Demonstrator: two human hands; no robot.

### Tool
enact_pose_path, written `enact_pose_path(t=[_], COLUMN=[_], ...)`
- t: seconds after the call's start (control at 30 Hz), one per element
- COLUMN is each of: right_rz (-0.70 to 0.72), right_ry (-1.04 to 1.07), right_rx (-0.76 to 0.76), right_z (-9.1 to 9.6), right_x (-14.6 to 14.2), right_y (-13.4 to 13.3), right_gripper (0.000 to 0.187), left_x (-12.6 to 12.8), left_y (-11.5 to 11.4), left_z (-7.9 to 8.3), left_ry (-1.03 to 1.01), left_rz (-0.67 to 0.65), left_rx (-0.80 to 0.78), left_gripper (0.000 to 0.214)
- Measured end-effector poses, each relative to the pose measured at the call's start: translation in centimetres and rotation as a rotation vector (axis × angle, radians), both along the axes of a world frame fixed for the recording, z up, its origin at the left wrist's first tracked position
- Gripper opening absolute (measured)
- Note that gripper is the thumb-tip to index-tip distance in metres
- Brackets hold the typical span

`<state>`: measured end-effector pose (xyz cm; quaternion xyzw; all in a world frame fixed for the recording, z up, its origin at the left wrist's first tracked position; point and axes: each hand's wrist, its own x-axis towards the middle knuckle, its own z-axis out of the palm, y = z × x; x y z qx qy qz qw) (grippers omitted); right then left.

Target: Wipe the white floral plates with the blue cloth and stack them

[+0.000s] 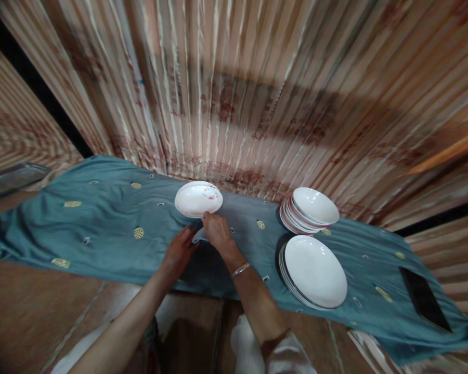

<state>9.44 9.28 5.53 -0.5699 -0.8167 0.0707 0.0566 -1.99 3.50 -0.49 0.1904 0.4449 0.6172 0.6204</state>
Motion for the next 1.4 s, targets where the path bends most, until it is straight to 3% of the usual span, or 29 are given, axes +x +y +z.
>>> enact_pose_path(t=[0.1, 0.23, 0.43, 0.57, 0.73, 0.8, 0.87, 0.93, 1.0, 1.17, 1.4], right_rz=[0.003, 0.021, 0.014, -0.061, -0.101, -0.158, -0.245, -0.299, -0.304, -0.180, -0.032], right_ry=[0.041, 0.080, 0.120, 0.138, 0.280, 0.381, 0.450, 0.450, 0.378, 0.143, 0.048], right_rx=[0.069, 0.215, 0.322, 0.204, -0.048, -0.004, 0.134, 0.283, 0.342, 0.272, 0.187], right_z=[-0.5, -1.9, -4.0, -3.8, -2.0, -1.1, -0.5, -0.5, -1.2, -3.2, -4.1], right_x=[0.7, 2.1, 4.5, 5.7, 7.6, 8.6, 9.4, 9.6, 9.4, 8.5, 8.2], right_y=[-1.7, -4.8, -9.4, -12.2, -14.7, -14.5, -13.3, -11.5, -9.8, -8.3, -7.4], right_gripper=[0.025, 0.024, 0.025, 0.026, 0.031, 0.029, 0.030, 0.034, 0.034, 0.040, 0.043], left_x=[-0.6, -1.0, 0.2, 1.2, 1.5, 1.5, 1.4, 1.4, 1.3, 0.7, -0.1], left_y=[0.1, -0.3, -1.5, -2.4, -3.1, -3.2, -3.1, -3.0, -2.8, -2.5, -1.5], left_z=[1.2, 2.9, 2.5, 1.4, 0.7, 0.5, 0.3, 0.1, -0.1, -0.3, -1.7], left_ry=[-0.080, -0.165, -0.089, -0.052, 0.050, 0.080, 0.114, 0.171, 0.277, 0.563, 0.698], left_rz=[0.029, 0.007, -0.058, -0.120, -0.242, -0.285, -0.304, -0.309, -0.289, -0.181, -0.074], left_rx=[-0.109, -0.090, -0.020, -0.038, -0.029, -0.021, -0.009, 0.026, 0.093, 0.213, 0.205], left_gripper=[0.023, 0.025, 0.032, 0.038, 0.047, 0.051, 0.054, 0.054, 0.051, 0.043, 0.036])
